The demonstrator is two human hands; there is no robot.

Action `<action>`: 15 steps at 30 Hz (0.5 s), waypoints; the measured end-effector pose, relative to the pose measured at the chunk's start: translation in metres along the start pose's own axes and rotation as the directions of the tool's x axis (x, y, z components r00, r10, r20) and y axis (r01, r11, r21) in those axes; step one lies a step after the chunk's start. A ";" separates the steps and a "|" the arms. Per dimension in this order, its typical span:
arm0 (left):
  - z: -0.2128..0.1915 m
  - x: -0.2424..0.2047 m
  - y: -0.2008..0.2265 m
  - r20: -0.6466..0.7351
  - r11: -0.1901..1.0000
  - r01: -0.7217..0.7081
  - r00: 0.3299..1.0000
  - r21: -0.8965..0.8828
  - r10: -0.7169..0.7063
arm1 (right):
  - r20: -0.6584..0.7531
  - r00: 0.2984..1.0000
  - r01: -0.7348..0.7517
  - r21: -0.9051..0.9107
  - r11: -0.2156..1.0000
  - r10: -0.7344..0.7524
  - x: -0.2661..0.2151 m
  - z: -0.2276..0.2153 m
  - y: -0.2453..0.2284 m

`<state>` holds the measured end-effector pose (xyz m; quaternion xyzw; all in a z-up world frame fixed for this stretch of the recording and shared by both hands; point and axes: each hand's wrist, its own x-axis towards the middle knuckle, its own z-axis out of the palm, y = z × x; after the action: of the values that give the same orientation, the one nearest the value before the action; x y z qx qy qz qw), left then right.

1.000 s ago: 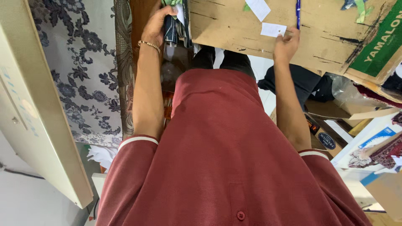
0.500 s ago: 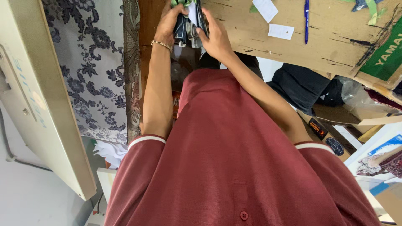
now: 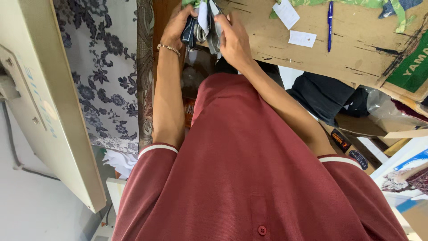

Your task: The person writes on small paper tags using a pen, then moves around the room to pick up and sort folded fabric pieces from a wooden crate. They place the fabric into a cardboard box and continue handling additional fabric bundles.

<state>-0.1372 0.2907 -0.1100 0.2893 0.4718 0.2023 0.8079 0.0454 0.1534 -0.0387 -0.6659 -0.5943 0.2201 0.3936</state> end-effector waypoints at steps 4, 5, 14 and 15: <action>0.006 0.000 0.006 0.036 0.999 -0.012 0.999 0.045 0.010 | -0.058 0.996 -0.067 0.080 0.995 0.071 0.010 0.005 -0.004; 0.008 -0.001 0.007 0.023 0.996 -0.006 1.000 0.085 0.004 | -0.067 0.994 -0.082 0.062 0.995 0.086 0.012 0.007 -0.003; 0.009 -0.006 0.019 -0.069 0.972 0.046 0.997 0.232 -0.030 | 0.014 0.990 -0.140 0.142 0.980 0.140 0.020 0.017 0.029; 0.006 -0.006 0.019 -0.064 0.972 0.052 0.997 0.231 -0.039 | -0.015 0.994 -0.108 0.146 0.983 0.112 0.018 0.021 0.033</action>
<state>-0.1354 0.3002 -0.0912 0.3649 0.5225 0.1356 0.7586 0.0536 0.1769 -0.0744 -0.6699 -0.5345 0.2763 0.4350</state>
